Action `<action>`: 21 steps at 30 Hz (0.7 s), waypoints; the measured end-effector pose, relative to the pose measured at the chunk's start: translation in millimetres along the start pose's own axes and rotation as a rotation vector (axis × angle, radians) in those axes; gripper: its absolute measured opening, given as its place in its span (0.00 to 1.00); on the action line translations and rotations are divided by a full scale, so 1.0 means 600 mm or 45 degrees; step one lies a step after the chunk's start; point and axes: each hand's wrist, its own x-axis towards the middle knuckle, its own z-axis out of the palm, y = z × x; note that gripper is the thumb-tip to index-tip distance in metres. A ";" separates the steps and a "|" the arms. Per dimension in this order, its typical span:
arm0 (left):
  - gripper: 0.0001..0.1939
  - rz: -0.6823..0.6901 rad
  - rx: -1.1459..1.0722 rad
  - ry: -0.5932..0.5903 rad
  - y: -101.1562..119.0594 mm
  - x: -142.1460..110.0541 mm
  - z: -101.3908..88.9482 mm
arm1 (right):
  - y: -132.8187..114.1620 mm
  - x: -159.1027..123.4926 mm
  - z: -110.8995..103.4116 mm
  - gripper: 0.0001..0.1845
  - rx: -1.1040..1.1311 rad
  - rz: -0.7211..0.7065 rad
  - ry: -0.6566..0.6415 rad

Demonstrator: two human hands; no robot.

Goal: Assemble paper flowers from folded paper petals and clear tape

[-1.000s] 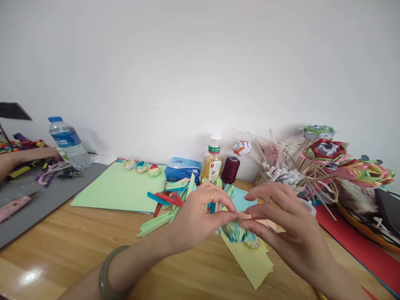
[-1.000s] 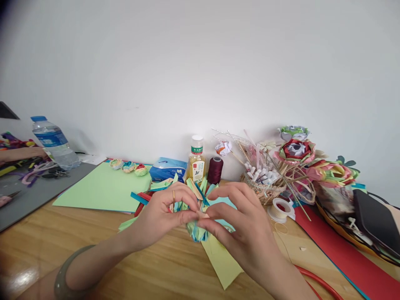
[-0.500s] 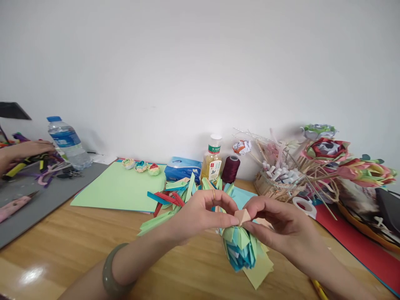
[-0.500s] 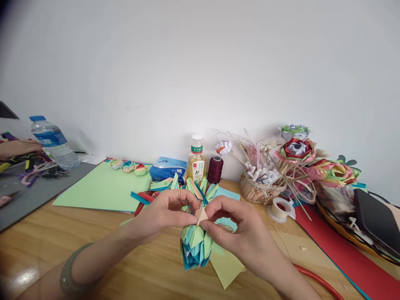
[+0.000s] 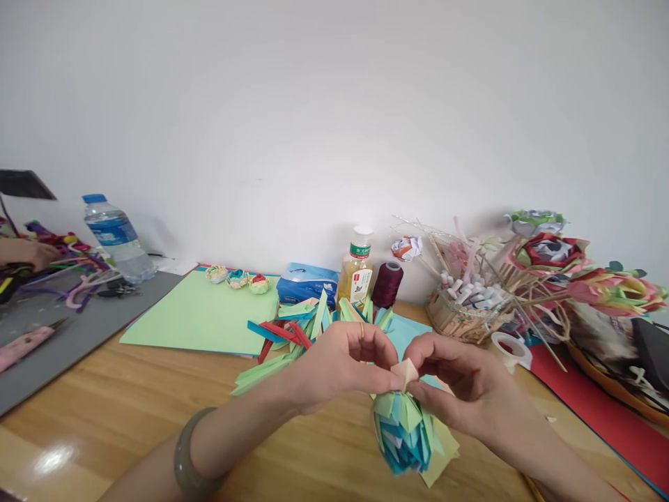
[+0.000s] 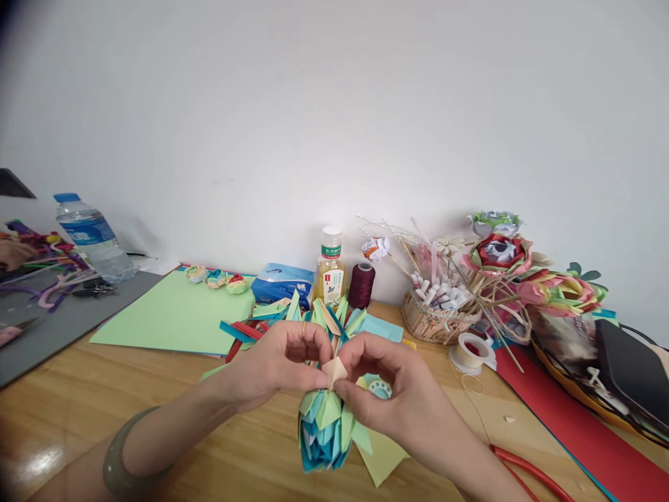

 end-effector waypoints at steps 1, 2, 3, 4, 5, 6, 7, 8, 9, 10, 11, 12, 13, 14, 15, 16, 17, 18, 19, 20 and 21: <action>0.10 0.000 0.020 0.009 0.001 -0.001 0.002 | 0.001 0.000 0.000 0.03 -0.009 0.000 -0.008; 0.10 0.005 0.045 0.024 0.002 -0.002 0.003 | 0.001 0.000 0.000 0.04 -0.018 0.001 -0.011; 0.11 0.016 0.071 0.043 0.002 -0.003 0.004 | 0.002 0.000 0.000 0.04 -0.028 0.003 -0.011; 0.11 0.029 0.095 0.058 0.002 -0.004 0.005 | 0.002 0.000 0.000 0.04 -0.038 0.005 -0.007; 0.11 0.043 0.115 0.071 0.002 -0.004 0.005 | 0.002 0.000 0.000 0.04 -0.050 0.006 -0.003; 0.11 0.053 0.130 0.082 0.002 -0.004 0.005 | 0.001 0.001 0.000 0.04 -0.061 0.008 0.003; 0.11 0.061 0.141 0.090 0.002 -0.004 0.005 | 0.000 0.001 0.000 0.05 -0.075 0.010 0.011; 0.11 0.065 0.152 0.096 0.002 -0.003 0.005 | 0.000 0.002 0.000 0.05 -0.089 0.010 0.020; 0.11 0.066 0.161 0.102 0.002 -0.002 0.005 | -0.001 0.003 0.000 0.06 -0.100 0.011 0.024; 0.10 0.063 0.173 0.110 0.002 -0.002 0.005 | -0.002 0.004 0.000 0.06 -0.108 0.012 0.028; 0.10 0.058 0.186 0.118 0.003 -0.001 0.005 | -0.002 0.005 0.000 0.07 -0.111 0.015 0.031; 0.10 0.052 0.196 0.126 0.004 -0.001 0.006 | -0.002 0.006 0.000 0.07 -0.112 0.019 0.030; 0.10 0.047 0.203 0.134 0.005 0.000 0.007 | -0.002 0.008 0.000 0.08 -0.109 0.021 0.028; 0.10 0.044 0.208 0.139 0.006 0.000 0.008 | -0.002 0.009 -0.001 0.09 -0.108 0.026 0.025; 0.10 0.044 0.213 0.144 0.007 -0.001 0.008 | -0.001 0.009 -0.001 0.09 -0.109 0.030 0.023; 0.09 0.047 0.220 0.148 0.007 -0.001 0.009 | -0.001 0.010 -0.001 0.10 -0.115 0.031 0.022; 0.09 0.055 0.231 0.153 0.008 -0.001 0.009 | 0.000 0.010 -0.001 0.10 -0.125 0.031 0.022; 0.09 0.069 0.254 0.162 0.007 -0.001 0.009 | 0.000 0.010 -0.001 0.10 -0.143 0.028 0.025; 0.08 0.090 0.290 0.178 0.006 -0.002 0.009 | 0.000 0.010 -0.001 0.11 -0.171 0.020 0.032; 0.07 0.114 0.332 0.198 0.005 -0.002 0.009 | 0.000 0.009 -0.001 0.11 -0.209 0.007 0.043; 0.06 0.137 0.370 0.219 0.004 -0.002 0.008 | -0.001 0.009 -0.001 0.11 -0.253 -0.012 0.058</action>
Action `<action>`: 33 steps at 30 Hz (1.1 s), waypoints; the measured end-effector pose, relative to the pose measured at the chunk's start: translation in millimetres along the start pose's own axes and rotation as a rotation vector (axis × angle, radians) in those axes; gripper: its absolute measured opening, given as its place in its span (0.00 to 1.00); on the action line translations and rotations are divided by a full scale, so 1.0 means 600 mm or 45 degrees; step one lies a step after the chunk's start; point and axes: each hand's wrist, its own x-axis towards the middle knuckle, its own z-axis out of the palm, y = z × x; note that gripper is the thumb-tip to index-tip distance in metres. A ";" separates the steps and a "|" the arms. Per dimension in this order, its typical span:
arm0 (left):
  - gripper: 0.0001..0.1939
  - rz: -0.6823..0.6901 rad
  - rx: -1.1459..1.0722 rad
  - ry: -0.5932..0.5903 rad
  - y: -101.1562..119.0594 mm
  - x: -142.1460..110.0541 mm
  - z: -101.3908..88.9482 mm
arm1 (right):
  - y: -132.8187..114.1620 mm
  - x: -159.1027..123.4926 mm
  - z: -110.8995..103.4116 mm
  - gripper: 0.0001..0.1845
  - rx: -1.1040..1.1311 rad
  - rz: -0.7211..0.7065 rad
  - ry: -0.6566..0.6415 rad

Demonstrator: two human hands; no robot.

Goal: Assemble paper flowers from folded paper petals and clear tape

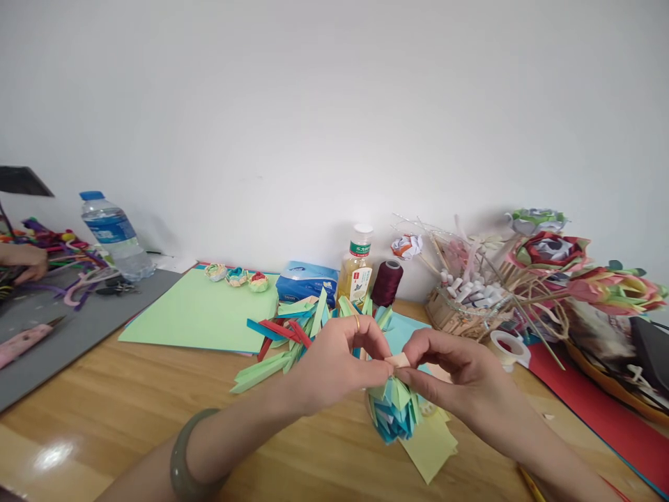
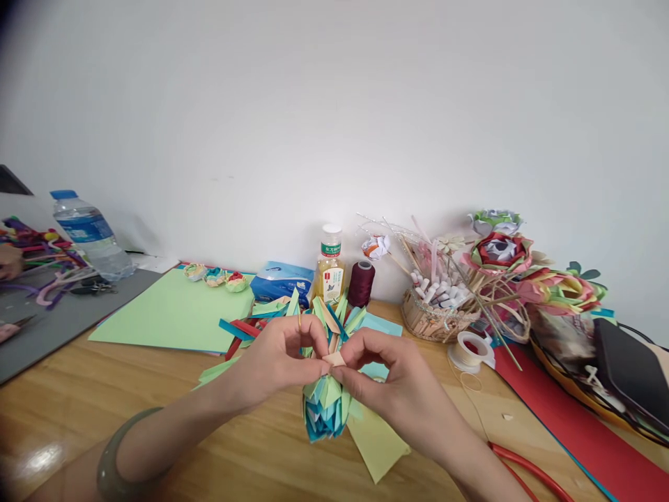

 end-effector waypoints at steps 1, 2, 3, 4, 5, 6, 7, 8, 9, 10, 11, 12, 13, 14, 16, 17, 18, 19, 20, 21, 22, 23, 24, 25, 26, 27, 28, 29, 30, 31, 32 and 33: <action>0.05 0.015 0.031 0.019 -0.001 0.000 0.000 | -0.001 0.000 0.000 0.11 -0.047 -0.020 0.023; 0.05 0.022 0.051 0.034 -0.003 -0.001 0.000 | -0.003 -0.001 0.000 0.10 -0.092 -0.043 0.046; 0.04 0.024 0.061 0.043 -0.004 -0.001 -0.001 | -0.004 -0.001 0.001 0.10 -0.134 -0.068 0.070; 0.04 0.024 0.065 0.049 -0.005 -0.001 -0.001 | -0.006 -0.002 0.001 0.09 -0.170 -0.093 0.091; 0.04 0.028 0.071 0.058 -0.006 -0.002 -0.001 | -0.007 -0.003 0.002 0.09 -0.201 -0.123 0.110; 0.03 0.034 0.081 0.071 -0.006 -0.002 0.000 | -0.007 -0.004 0.003 0.08 -0.229 -0.158 0.131; 0.03 0.043 0.095 0.087 -0.006 -0.003 0.000 | -0.007 -0.004 0.004 0.08 -0.258 -0.200 0.152; 0.03 0.051 0.109 0.104 -0.007 -0.004 0.001 | -0.006 -0.005 0.005 0.07 -0.288 -0.246 0.173; 0.03 0.056 0.124 0.120 -0.006 -0.005 0.002 | -0.005 -0.006 0.007 0.06 -0.317 -0.298 0.195; 0.03 0.062 0.140 0.138 -0.006 -0.006 0.003 | -0.004 -0.006 0.008 0.06 -0.343 -0.352 0.214; 0.03 0.072 0.154 0.154 -0.005 -0.007 0.004 | -0.003 -0.006 0.009 0.05 -0.367 -0.406 0.229; 0.03 0.084 0.162 0.164 -0.004 -0.007 0.004 | -0.001 -0.006 0.010 0.06 -0.390 -0.454 0.238; 0.03 0.098 0.163 0.162 -0.002 -0.007 0.003 | 0.000 -0.006 0.010 0.06 -0.411 -0.496 0.245; 0.03 0.112 0.157 0.141 0.000 -0.006 0.000 | 0.001 -0.005 0.010 0.06 -0.428 -0.531 0.249; 0.02 0.112 0.106 0.043 0.002 -0.002 -0.008 | 0.001 -0.005 0.007 0.07 -0.466 -0.591 0.267; 0.06 0.097 0.069 -0.025 0.003 0.001 -0.013 | 0.002 -0.005 0.005 0.07 -0.490 -0.619 0.283; 0.10 0.068 0.019 -0.074 0.003 0.004 -0.018 | 0.002 -0.005 0.003 0.07 -0.514 -0.651 0.305; 0.13 0.049 -0.026 -0.111 0.001 0.008 -0.023 | 0.003 -0.005 0.001 0.07 -0.540 -0.679 0.327; 0.16 0.034 -0.062 -0.153 -0.001 0.011 -0.027 | 0.004 -0.005 -0.001 0.08 -0.569 -0.708 0.346; 0.20 0.016 -0.101 -0.207 -0.005 0.013 -0.029 | 0.006 -0.006 -0.002 0.09 -0.605 -0.731 0.359; 0.23 -0.010 -0.144 -0.283 -0.008 0.015 -0.030 | 0.007 -0.006 -0.003 0.09 -0.646 -0.764 0.370; 0.26 -0.051 -0.189 -0.378 -0.012 0.016 -0.029 | 0.009 -0.006 -0.004 0.10 -0.698 -0.802 0.381; 0.28 -0.103 -0.234 -0.474 -0.016 0.017 -0.028 | 0.010 -0.007 -0.005 0.11 -0.755 -0.849 0.391; 0.29 -0.149 -0.270 -0.551 -0.019 0.017 -0.025 | 0.012 -0.007 -0.005 0.12 -0.815 -0.895 0.399; 0.29 -0.172 -0.280 -0.587 -0.021 0.016 -0.022 | 0.013 -0.008 -0.005 0.12 -0.866 -0.938 0.407; 0.28 -0.163 -0.262 -0.580 -0.022 0.015 -0.019 | 0.014 -0.008 -0.006 0.14 -0.899 -0.974 0.406; 0.27 -0.122 -0.226 -0.538 -0.022 0.014 -0.016 | 0.015 -0.009 -0.006 0.15 -0.910 -1.002 0.401; 0.27 -0.057 -0.176 -0.467 -0.021 0.013 -0.014 | 0.016 -0.009 -0.006 0.16 -0.895 -1.009 0.395; 0.27 0.021 -0.112 -0.375 -0.019 0.012 -0.013 | 0.016 -0.009 -0.006 0.16 -0.854 -0.994 0.407; 0.29 0.103 -0.034 -0.276 -0.018 0.011 -0.012 | 0.016 -0.009 -0.006 0.15 -0.784 -0.945 0.444; 0.29 0.188 0.058 -0.179 -0.017 0.010 -0.012 | 0.016 -0.008 -0.005 0.14 -0.690 -0.846 0.493; 0.30 0.273 0.165 -0.088 -0.017 0.010 -0.012 | 0.015 -0.006 -0.004 0.11 -0.577 -0.695 0.516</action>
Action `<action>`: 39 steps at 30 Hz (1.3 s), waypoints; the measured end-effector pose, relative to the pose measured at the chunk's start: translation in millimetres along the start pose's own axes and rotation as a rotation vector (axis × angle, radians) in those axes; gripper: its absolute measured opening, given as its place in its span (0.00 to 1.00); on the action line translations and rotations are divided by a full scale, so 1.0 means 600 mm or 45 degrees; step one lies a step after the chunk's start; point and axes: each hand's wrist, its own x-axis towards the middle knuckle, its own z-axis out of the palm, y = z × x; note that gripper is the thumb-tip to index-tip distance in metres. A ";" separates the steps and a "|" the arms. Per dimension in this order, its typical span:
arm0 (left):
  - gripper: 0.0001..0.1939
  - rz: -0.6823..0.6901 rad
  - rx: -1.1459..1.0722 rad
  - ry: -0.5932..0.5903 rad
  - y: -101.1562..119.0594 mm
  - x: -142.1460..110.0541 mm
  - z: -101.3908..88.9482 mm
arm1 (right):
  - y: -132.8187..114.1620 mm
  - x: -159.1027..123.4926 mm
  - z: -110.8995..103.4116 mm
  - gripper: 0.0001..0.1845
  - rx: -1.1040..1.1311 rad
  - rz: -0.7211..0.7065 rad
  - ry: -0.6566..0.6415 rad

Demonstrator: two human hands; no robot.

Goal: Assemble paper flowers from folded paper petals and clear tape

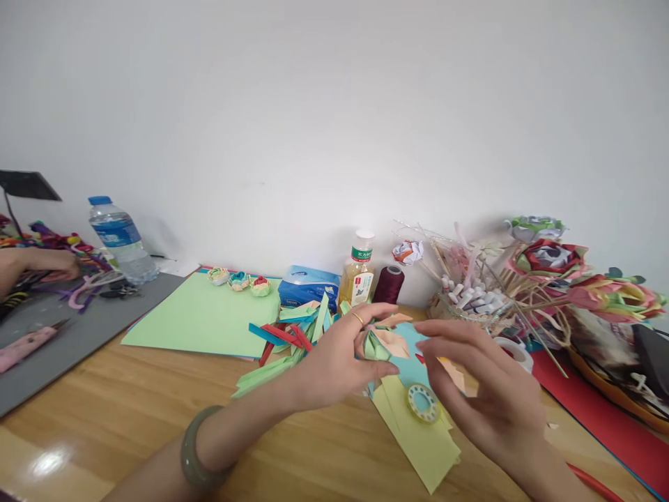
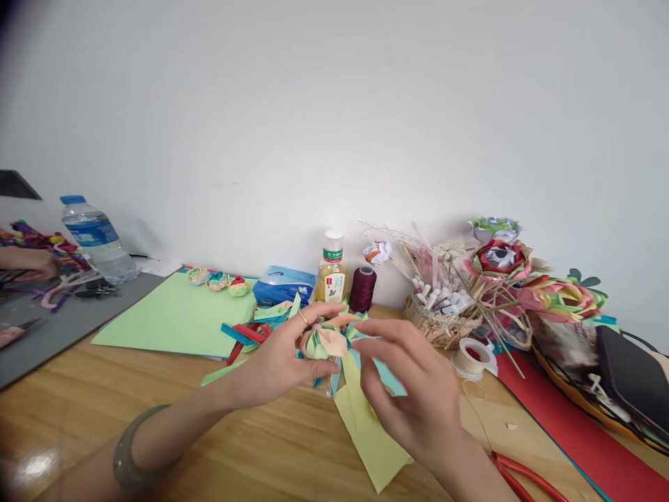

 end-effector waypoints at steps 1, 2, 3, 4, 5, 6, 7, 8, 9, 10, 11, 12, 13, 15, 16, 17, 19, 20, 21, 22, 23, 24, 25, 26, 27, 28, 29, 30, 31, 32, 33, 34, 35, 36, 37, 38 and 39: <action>0.29 0.073 0.129 0.073 -0.001 0.000 0.000 | -0.001 0.002 0.002 0.07 0.103 0.200 -0.040; 0.28 0.142 0.258 0.131 -0.002 -0.001 0.000 | -0.002 0.004 0.003 0.06 0.235 0.404 -0.122; 0.27 0.201 0.371 0.167 -0.004 -0.001 0.001 | -0.004 0.005 0.006 0.09 0.387 0.589 -0.226; 0.27 0.248 0.460 0.189 -0.007 -0.001 0.001 | -0.006 0.007 0.008 0.13 0.545 0.740 -0.334; 0.27 0.285 0.521 0.198 -0.010 -0.002 0.002 | -0.007 0.009 0.010 0.16 0.692 0.855 -0.412; 0.27 0.314 0.557 0.198 -0.012 -0.002 0.002 | -0.008 0.010 0.012 0.16 0.816 0.938 -0.441; 0.28 0.337 0.567 0.192 -0.014 -0.003 0.003 | -0.009 0.011 0.014 0.16 0.908 1.000 -0.433; 0.28 0.349 0.554 0.181 -0.015 -0.003 0.004 | -0.010 0.011 0.016 0.16 0.973 1.047 -0.422; 0.27 0.349 0.522 0.166 -0.016 -0.004 0.005 | -0.011 0.011 0.017 0.16 1.022 1.081 -0.416; 0.27 0.338 0.474 0.152 -0.016 -0.006 0.006 | -0.012 0.010 0.018 0.16 1.058 1.110 -0.410; 0.26 0.317 0.416 0.136 -0.015 -0.007 0.008 | -0.012 0.010 0.019 0.17 1.085 1.132 -0.404; 0.26 0.290 0.354 0.120 -0.014 -0.009 0.009 | -0.013 0.009 0.020 0.17 1.102 1.148 -0.400; 0.25 0.262 0.290 0.103 -0.013 -0.010 0.010 | -0.013 0.009 0.020 0.17 1.111 1.160 -0.399; 0.25 0.208 0.170 0.077 -0.011 -0.012 0.012 | -0.013 0.008 0.021 0.18 1.114 1.170 -0.402; 0.25 0.185 0.112 0.067 -0.011 -0.013 0.012 | -0.012 0.008 0.021 0.19 1.111 1.169 -0.410; 0.26 0.165 0.056 0.059 -0.011 -0.013 0.013 | -0.012 0.007 0.021 0.19 1.105 1.165 -0.420; 0.26 0.129 -0.058 0.042 -0.011 -0.014 0.014 | -0.011 0.006 0.021 0.19 1.095 1.154 -0.439; 0.27 0.111 -0.113 0.031 -0.012 -0.014 0.015 | -0.011 0.005 0.021 0.19 1.092 1.150 -0.448; 0.27 0.094 -0.166 0.018 -0.012 -0.014 0.015 | -0.011 0.005 0.021 0.19 1.093 1.145 -0.459; 0.27 0.080 -0.215 0.008 -0.012 -0.014 0.015 | -0.011 0.004 0.021 0.19 1.096 1.139 -0.467; 0.27 0.070 -0.259 0.000 -0.013 -0.015 0.016 | -0.010 0.003 0.021 0.19 1.099 1.136 -0.474; 0.26 0.063 -0.301 -0.006 -0.013 -0.015 0.016 | -0.010 0.002 0.021 0.19 1.098 1.137 -0.479; 0.26 0.057 -0.342 -0.012 -0.014 -0.015 0.016 | -0.010 0.001 0.021 0.19 1.097 1.141 -0.481; 0.26 0.052 -0.382 -0.021 -0.015 -0.016 0.016 | -0.009 0.001 0.021 0.19 1.098 1.147 -0.483; 0.26 0.045 -0.422 -0.031 -0.015 -0.016 0.016 | -0.009 0.000 0.022 0.19 1.100 1.154 -0.484; 0.26 0.036 -0.459 -0.041 -0.016 -0.016 0.016 | -0.009 0.000 0.022 0.19 1.103 1.159 -0.487; 0.26 0.026 -0.492 -0.047 -0.017 -0.016 0.017 | -0.009 0.000 0.021 0.19 1.108 1.158 -0.491; 0.26 0.013 -0.524 -0.048 -0.017 -0.015 0.017 | -0.010 0.000 0.021 0.19 1.114 1.151 -0.493; 0.27 0.000 -0.551 -0.046 -0.017 -0.015 0.018 | -0.010 0.000 0.021 0.18 1.117 1.143 -0.493; 0.27 -0.014 -0.578 -0.041 -0.017 -0.015 0.018 | -0.011 0.001 0.021 0.19 1.119 1.137 -0.492; 0.28 -0.025 -0.603 -0.034 -0.018 -0.015 0.019 | -0.012 0.001 0.021 0.19 1.120 1.135 -0.489; 0.28 -0.029 -0.625 -0.028 -0.018 -0.015 0.019 | -0.012 0.001 0.021 0.19 1.120 1.136 -0.486; 0.28 -0.031 -0.644 -0.022 -0.018 -0.014 0.020 | -0.012 0.001 0.021 0.19 1.119 1.141 -0.482; 0.28 -0.029 -0.657 -0.017 -0.018 -0.015 0.021 | -0.012 0.001 0.022 0.19 1.118 1.148 -0.483; 0.28 -0.023 -0.666 -0.013 -0.019 -0.015 0.021 | -0.012 0.001 0.022 0.19 1.119 1.158 -0.485; 0.28 -0.017 -0.672 -0.008 -0.019 -0.015 0.022 | -0.013 0.001 0.023 0.19 1.124 1.171 -0.488; 0.28 -0.011 -0.673 -0.004 -0.019 -0.016 0.022 | -0.014 0.000 0.023 0.19 1.134 1.189 -0.491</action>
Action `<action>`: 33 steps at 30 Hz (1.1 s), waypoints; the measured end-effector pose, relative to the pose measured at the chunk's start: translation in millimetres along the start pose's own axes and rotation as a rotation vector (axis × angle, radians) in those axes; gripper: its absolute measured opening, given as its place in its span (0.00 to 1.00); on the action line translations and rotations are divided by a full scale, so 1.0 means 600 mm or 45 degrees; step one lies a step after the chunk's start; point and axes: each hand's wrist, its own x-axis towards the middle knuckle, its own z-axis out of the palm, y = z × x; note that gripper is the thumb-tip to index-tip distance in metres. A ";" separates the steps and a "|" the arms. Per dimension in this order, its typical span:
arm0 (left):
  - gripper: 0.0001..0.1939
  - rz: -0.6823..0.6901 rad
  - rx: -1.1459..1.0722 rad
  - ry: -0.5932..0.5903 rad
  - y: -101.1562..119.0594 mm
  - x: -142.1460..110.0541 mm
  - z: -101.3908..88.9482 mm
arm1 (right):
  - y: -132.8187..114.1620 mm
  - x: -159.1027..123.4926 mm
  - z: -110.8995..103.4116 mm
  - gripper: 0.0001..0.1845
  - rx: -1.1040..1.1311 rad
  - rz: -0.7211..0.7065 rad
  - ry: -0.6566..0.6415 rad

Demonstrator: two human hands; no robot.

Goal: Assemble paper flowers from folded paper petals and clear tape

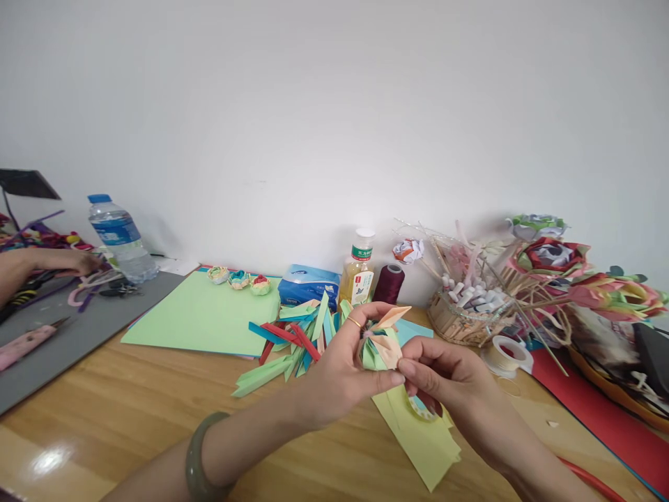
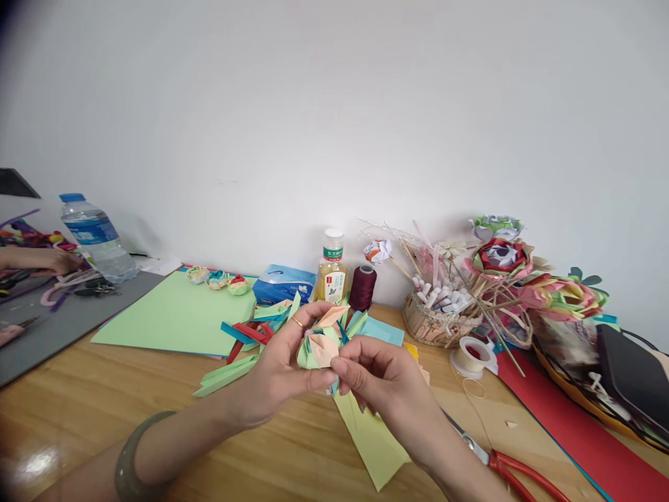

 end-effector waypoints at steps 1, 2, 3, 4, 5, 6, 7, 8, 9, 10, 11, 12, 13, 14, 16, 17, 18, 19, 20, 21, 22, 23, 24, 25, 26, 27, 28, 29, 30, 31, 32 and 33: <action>0.28 0.008 -0.001 0.006 0.000 0.000 0.000 | 0.000 0.000 0.001 0.19 0.025 0.021 -0.001; 0.27 0.015 0.001 0.015 0.000 -0.001 0.001 | 0.001 -0.001 0.002 0.19 0.060 0.048 0.000; 0.27 0.019 0.002 0.025 0.000 -0.001 0.001 | 0.001 -0.001 0.003 0.18 0.102 0.079 -0.001; 0.27 0.013 0.002 0.032 0.001 -0.001 0.001 | 0.000 -0.001 0.004 0.18 0.144 0.111 -0.007; 0.28 0.001 -0.005 0.037 0.002 -0.001 0.001 | 0.000 0.000 0.004 0.19 0.174 0.147 -0.022; 0.30 -0.021 -0.021 0.042 0.003 0.000 0.000 | -0.001 0.001 0.002 0.19 0.177 0.186 -0.047; 0.31 -0.039 -0.052 0.051 0.005 0.001 -0.001 | -0.001 0.002 0.000 0.19 0.148 0.222 -0.081; 0.32 -0.054 -0.098 0.061 0.007 0.002 -0.002 | -0.002 0.004 -0.004 0.19 0.089 0.246 -0.103; 0.31 -0.069 -0.158 0.065 0.009 0.004 -0.003 | -0.003 0.007 -0.009 0.20 0.016 0.244 -0.092; 0.29 -0.087 -0.226 0.060 0.010 0.006 -0.004 | -0.004 0.008 -0.014 0.19 -0.055 0.210 -0.041; 0.26 -0.109 -0.299 0.042 0.011 0.008 -0.005 | -0.005 0.010 -0.020 0.19 -0.110 0.148 0.043; 0.24 -0.136 -0.375 0.010 0.010 0.010 -0.007 | -0.006 0.011 -0.025 0.17 -0.138 0.062 0.141; 0.22 -0.170 -0.449 -0.029 0.008 0.012 -0.008 | -0.006 0.011 -0.029 0.15 -0.143 -0.034 0.226; 0.21 -0.207 -0.518 -0.064 0.005 0.013 -0.010 | -0.007 0.011 -0.032 0.13 -0.141 -0.117 0.262; 0.20 -0.272 -0.646 -0.102 -0.005 0.016 -0.012 | -0.007 0.009 -0.035 0.14 -0.168 -0.248 0.251; 0.18 -0.305 -0.699 -0.105 -0.010 0.017 -0.013 | -0.008 0.008 -0.034 0.15 -0.202 -0.293 0.236; 0.17 -0.335 -0.745 -0.106 -0.015 0.017 -0.013 | -0.008 0.007 -0.033 0.14 -0.244 -0.327 0.229; 0.16 -0.359 -0.781 -0.113 -0.019 0.017 -0.013 | -0.009 0.006 -0.031 0.12 -0.290 -0.348 0.229; 0.16 -0.381 -0.802 -0.134 -0.023 0.017 -0.012 | -0.010 0.006 -0.030 0.09 -0.329 -0.362 0.236; 0.16 -0.404 -0.804 -0.163 -0.025 0.017 -0.011 | -0.011 0.006 -0.028 0.08 -0.356 -0.371 0.241; 0.16 -0.432 -0.789 -0.192 -0.026 0.017 -0.010 | -0.012 0.005 -0.027 0.09 -0.375 -0.376 0.241; 0.17 -0.461 -0.769 -0.213 -0.027 0.017 -0.009 | -0.013 0.005 -0.025 0.10 -0.384 -0.381 0.243; 0.16 -0.491 -0.759 -0.215 -0.027 0.017 -0.008 | -0.013 0.004 -0.024 0.10 -0.386 -0.385 0.249; 0.15 -0.520 -0.770 -0.196 -0.026 0.018 -0.007 | -0.014 0.004 -0.023 0.09 -0.380 -0.384 0.253; 0.14 -0.543 -0.808 -0.161 -0.025 0.018 -0.006 | -0.015 0.003 -0.023 0.08 -0.371 -0.378 0.256; 0.12 -0.556 -0.861 -0.123 -0.024 0.019 -0.005 | -0.016 0.002 -0.022 0.07 -0.361 -0.369 0.254; 0.12 -0.565 -0.914 -0.089 -0.023 0.019 -0.005 | -0.017 0.001 -0.021 0.06 -0.352 -0.360 0.247; 0.12 -0.571 -0.955 -0.066 -0.022 0.020 -0.004 | -0.017 0.000 -0.020 0.07 -0.350 -0.353 0.237; 0.13 -0.581 -0.976 -0.060 -0.022 0.020 -0.004 | -0.018 0.000 -0.019 0.07 -0.358 -0.351 0.231; 0.14 -0.586 -0.979 -0.067 -0.022 0.020 -0.004 | -0.018 0.000 -0.018 0.07 -0.373 -0.355 0.234; 0.16 -0.593 -0.965 -0.082 -0.023 0.020 -0.003 | -0.018 0.001 -0.017 0.07 -0.389 -0.359 0.242; 0.17 -0.605 -0.940 -0.101 -0.024 0.021 -0.003 | -0.017 0.002 -0.017 0.07 -0.400 -0.358 0.257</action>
